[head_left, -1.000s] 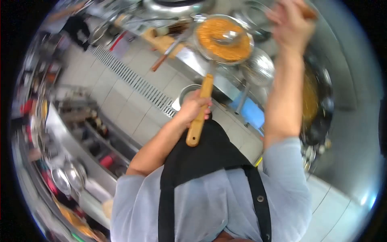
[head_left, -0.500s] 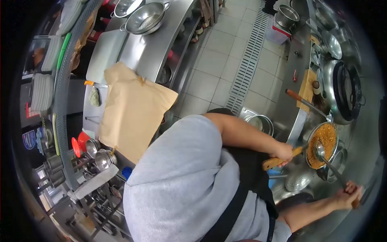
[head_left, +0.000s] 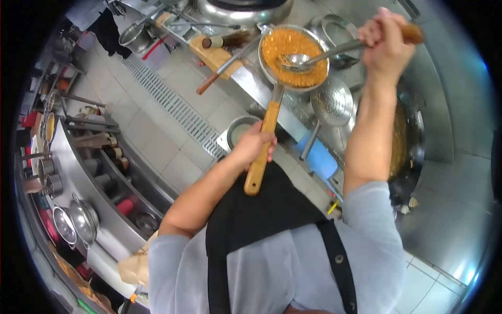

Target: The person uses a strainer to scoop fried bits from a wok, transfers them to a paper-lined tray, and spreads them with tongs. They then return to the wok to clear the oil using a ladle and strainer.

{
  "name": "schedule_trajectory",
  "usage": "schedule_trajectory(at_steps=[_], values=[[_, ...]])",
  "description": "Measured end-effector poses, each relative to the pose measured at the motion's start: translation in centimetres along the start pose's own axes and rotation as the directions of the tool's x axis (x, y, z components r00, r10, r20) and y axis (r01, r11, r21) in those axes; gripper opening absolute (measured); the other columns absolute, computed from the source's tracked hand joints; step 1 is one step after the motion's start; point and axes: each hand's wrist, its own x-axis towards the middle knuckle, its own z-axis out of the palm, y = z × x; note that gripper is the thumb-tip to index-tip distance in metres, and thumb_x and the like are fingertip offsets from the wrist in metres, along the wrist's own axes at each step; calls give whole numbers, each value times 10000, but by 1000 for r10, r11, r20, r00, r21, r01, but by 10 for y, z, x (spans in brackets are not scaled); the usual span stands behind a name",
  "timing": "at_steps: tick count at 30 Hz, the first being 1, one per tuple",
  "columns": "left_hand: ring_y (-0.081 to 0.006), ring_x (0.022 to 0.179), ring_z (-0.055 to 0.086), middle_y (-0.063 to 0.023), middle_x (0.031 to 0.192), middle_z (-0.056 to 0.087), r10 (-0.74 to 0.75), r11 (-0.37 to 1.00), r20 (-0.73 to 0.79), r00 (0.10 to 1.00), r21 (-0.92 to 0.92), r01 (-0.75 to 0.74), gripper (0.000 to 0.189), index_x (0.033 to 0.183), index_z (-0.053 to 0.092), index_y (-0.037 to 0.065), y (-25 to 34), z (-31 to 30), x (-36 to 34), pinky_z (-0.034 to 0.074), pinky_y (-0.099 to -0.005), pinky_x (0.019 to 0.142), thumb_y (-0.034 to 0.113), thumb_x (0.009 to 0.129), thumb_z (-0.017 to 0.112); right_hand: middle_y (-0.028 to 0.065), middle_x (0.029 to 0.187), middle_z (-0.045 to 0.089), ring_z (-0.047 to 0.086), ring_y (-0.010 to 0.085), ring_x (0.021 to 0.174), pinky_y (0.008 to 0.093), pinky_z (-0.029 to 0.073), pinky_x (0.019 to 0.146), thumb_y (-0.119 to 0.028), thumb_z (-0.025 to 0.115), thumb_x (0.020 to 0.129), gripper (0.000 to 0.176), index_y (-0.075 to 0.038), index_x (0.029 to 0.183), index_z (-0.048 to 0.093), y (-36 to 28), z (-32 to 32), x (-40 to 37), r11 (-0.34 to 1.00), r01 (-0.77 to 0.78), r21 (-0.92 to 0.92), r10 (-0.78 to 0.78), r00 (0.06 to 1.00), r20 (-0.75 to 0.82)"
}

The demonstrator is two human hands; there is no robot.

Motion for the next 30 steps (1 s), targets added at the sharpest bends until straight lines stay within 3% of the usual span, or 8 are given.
schedule_trajectory(at_steps=[3,5,8,16,18,20,25,30], values=[[-134,640,538,-56,888,553,-57,996,-27,998,-70,55,522,1447,373,42,-11,-3,-8,494,-303,519,98,957,542,-55,604,480,432,75,486,265,350,445,-184,645,939,219,-143,745,552,-14,-3,-2,995,104,4,-104,987,122],[-134,637,535,-54,889,549,-66,995,-23,998,-72,65,507,1438,386,45,-2,1,-13,490,-302,522,99,958,543,-62,594,443,395,68,455,258,320,418,-172,637,945,241,-157,735,519,15,11,19,978,102,-183,-137,972,-190],[-130,640,531,-52,891,540,-81,992,-39,996,-96,77,418,1365,437,46,7,6,-14,475,-294,525,107,965,543,-70,593,430,348,64,442,238,281,415,-157,641,939,230,-143,752,508,40,-3,-11,996,-82,-34,82,997,-6],[-122,637,520,-46,886,536,-68,994,-43,997,-89,64,368,1323,456,66,3,0,-13,468,-282,520,118,971,549,-61,520,443,412,68,410,231,330,392,-168,619,954,266,-148,709,519,-22,-20,1,990,62,-125,-64,998,-10],[-122,636,519,-46,883,536,-89,993,-25,996,-84,86,361,1321,459,75,1,4,-10,468,-282,519,117,973,547,-55,519,463,430,64,414,228,319,394,-155,608,961,243,-127,728,544,16,-11,-29,921,44,-386,-98,988,-120],[-121,635,515,-48,871,535,-118,983,3,993,-140,117,320,1295,473,100,-1,1,-7,465,-280,519,127,983,540,-47,544,489,438,66,423,232,315,383,-129,611,951,208,-104,747,579,30,-12,-48,968,78,-238,-81,997,-1],[-119,623,502,-46,852,526,-90,987,27,996,-134,93,261,1253,468,125,-3,5,-7,459,-284,513,154,1002,531,-70,544,435,385,65,421,235,316,388,-176,631,945,252,-171,715,527,-35,-10,-15,920,33,-391,-108,980,-170],[-113,608,484,-38,837,517,-132,976,14,991,-174,133,196,1197,462,136,-3,7,-5,451,-284,509,169,1012,518,-67,543,399,369,73,416,258,347,397,-201,642,941,286,-161,699,495,-27,-45,-33,977,-55,-205,32,993,-116]])
